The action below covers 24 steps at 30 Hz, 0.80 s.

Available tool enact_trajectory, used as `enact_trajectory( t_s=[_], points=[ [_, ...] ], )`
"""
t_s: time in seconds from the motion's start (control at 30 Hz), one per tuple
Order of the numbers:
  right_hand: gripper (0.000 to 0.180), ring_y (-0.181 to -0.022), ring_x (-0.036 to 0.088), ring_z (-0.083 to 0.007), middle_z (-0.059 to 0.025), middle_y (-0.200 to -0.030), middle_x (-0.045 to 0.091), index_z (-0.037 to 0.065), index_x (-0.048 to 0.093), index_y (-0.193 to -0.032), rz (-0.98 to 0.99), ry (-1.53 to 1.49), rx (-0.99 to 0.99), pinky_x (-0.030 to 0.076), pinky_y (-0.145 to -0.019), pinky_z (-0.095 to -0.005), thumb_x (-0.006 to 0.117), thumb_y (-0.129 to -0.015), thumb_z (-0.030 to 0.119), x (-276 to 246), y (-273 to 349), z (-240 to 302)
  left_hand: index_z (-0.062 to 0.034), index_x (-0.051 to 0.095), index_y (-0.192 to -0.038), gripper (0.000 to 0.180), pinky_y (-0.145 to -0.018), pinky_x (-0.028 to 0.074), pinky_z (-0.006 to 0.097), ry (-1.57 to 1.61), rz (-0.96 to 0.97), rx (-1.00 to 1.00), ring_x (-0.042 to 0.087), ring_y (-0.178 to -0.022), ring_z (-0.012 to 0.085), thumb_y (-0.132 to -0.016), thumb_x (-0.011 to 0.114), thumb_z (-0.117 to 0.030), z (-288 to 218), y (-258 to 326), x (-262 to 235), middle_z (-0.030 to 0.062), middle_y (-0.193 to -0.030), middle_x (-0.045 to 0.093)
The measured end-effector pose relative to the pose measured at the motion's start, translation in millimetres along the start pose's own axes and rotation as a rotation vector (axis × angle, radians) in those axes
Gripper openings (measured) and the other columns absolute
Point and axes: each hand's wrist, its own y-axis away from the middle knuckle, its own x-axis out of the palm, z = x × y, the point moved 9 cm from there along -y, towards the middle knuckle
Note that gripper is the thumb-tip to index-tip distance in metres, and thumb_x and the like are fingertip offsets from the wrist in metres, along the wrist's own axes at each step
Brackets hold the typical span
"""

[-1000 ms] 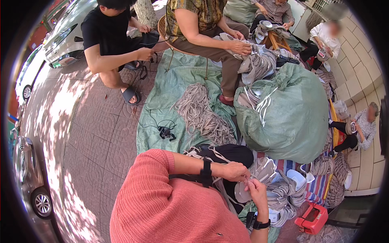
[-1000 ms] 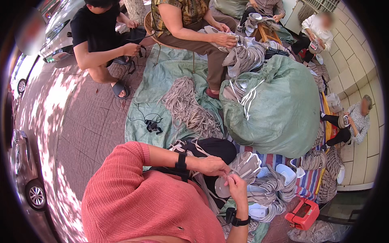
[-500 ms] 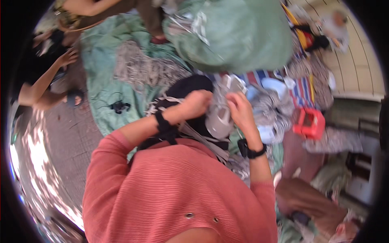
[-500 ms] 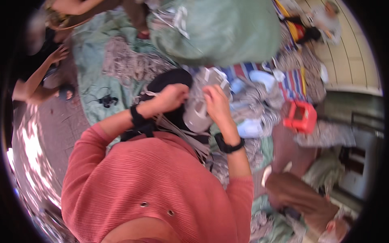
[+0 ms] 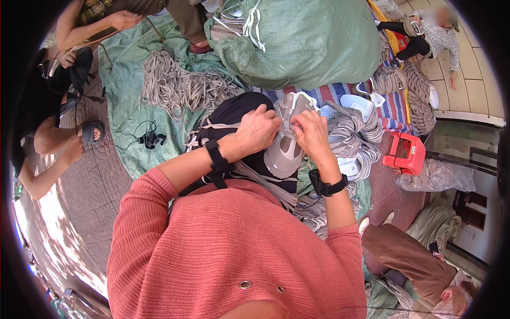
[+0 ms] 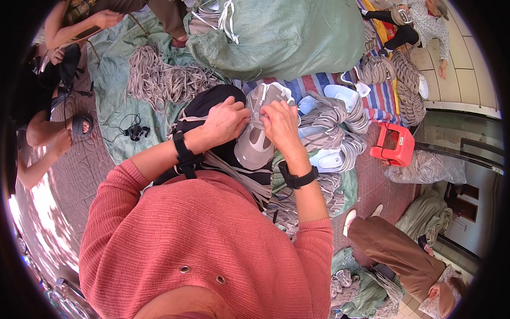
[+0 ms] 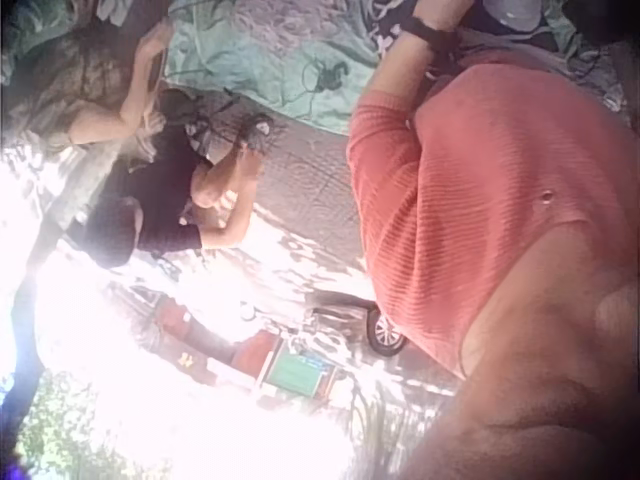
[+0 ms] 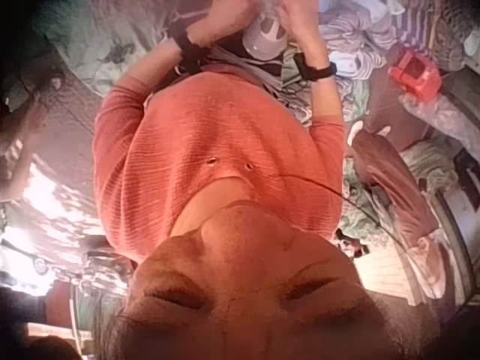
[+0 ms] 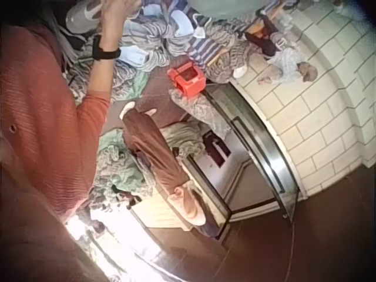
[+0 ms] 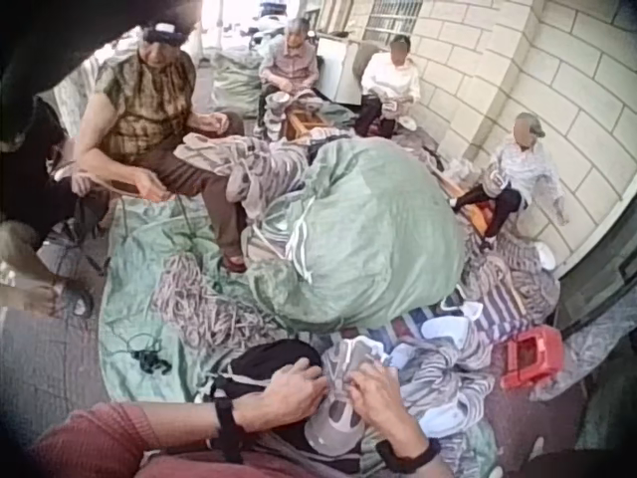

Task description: Insert laces into the eyelets of a shoe upper.

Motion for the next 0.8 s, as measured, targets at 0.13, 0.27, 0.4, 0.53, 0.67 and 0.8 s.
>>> enact_trajectory(
  t_s=[0.13, 0.27, 0.4, 0.53, 0.67, 0.8],
  points=[
    [0.008, -0.086, 0.051, -0.0249, -0.0045, -0.079, 0.055, 0.009, 0.063, -0.078, 0.082, -0.021, -0.16, 0.033, -0.073, -0.0391, 0.064, -0.071, 0.007, 4.5, -9.8, 8.7, -0.0079, 0.058, -0.072, 0.006, -0.066, 0.044, 0.039, -0.051, 0.005, 0.119, 0.054, -0.076, 0.0269, -0.07, 0.062, -0.013, -3.5, -2.2, 7.4, 0.0074, -0.076, 0.056],
    [0.006, -0.081, 0.05, -0.0277, -0.0066, -0.076, 0.054, 0.006, 0.06, -0.075, 0.143, -0.108, -0.1, 0.036, -0.075, -0.0407, 0.061, -0.069, 0.007, 12.4, -5.3, -11.1, -0.0072, 0.059, -0.077, 0.012, -0.065, 0.05, 0.042, 0.018, 0.063, 0.059, 0.061, -0.072, 0.0318, -0.068, 0.059, -0.014, -7.3, -6.4, 23.0, 0.0119, -0.078, 0.057],
    [0.007, -0.074, 0.049, -0.0258, -0.0061, -0.071, 0.053, 0.004, 0.061, -0.073, 0.163, -0.242, -0.076, 0.038, -0.073, -0.0366, 0.064, -0.067, 0.006, 15.9, -3.6, -12.6, -0.0024, 0.057, -0.078, 0.012, -0.061, 0.05, 0.045, 0.14, 0.106, 0.027, 0.061, -0.07, 0.0354, -0.07, 0.057, -0.012, -10.9, -0.8, 28.5, 0.0148, -0.078, 0.057],
    [0.007, -0.07, 0.046, -0.0205, -0.0047, -0.068, 0.052, 0.003, 0.062, -0.072, 0.17, -0.306, -0.074, 0.037, -0.07, -0.0333, 0.064, -0.066, 0.005, 17.6, -5.4, -10.3, -0.0014, 0.057, -0.078, 0.011, -0.06, 0.05, 0.044, 0.164, 0.159, -0.038, 0.062, -0.07, 0.0348, -0.072, 0.055, -0.011, -5.7, 0.8, 32.0, 0.0169, -0.077, 0.06],
    [0.008, -0.068, 0.045, -0.0191, -0.0043, -0.066, 0.051, 0.002, 0.062, -0.072, 0.176, -0.376, -0.024, 0.037, -0.068, -0.0316, 0.064, -0.065, 0.003, 18.9, -3.9, -13.3, 0.0013, 0.058, -0.079, 0.014, -0.055, 0.052, 0.037, 0.639, 0.481, -0.413, 0.065, -0.057, 0.0268, -0.077, 0.051, -0.011, 12.8, 5.5, 56.0, 0.0164, -0.07, 0.063],
    [0.006, -0.067, 0.047, -0.0208, -0.0047, -0.067, 0.052, 0.004, 0.061, -0.073, 0.155, -0.355, -0.027, 0.038, -0.073, -0.0355, 0.063, -0.067, 0.004, 18.9, -3.4, -17.3, 0.0024, 0.061, -0.084, 0.018, -0.051, 0.053, 0.032, 0.863, 0.512, -0.504, 0.064, -0.053, 0.0183, -0.081, 0.051, -0.013, 19.4, 5.3, 67.1, 0.0108, -0.065, 0.062]
  ],
)
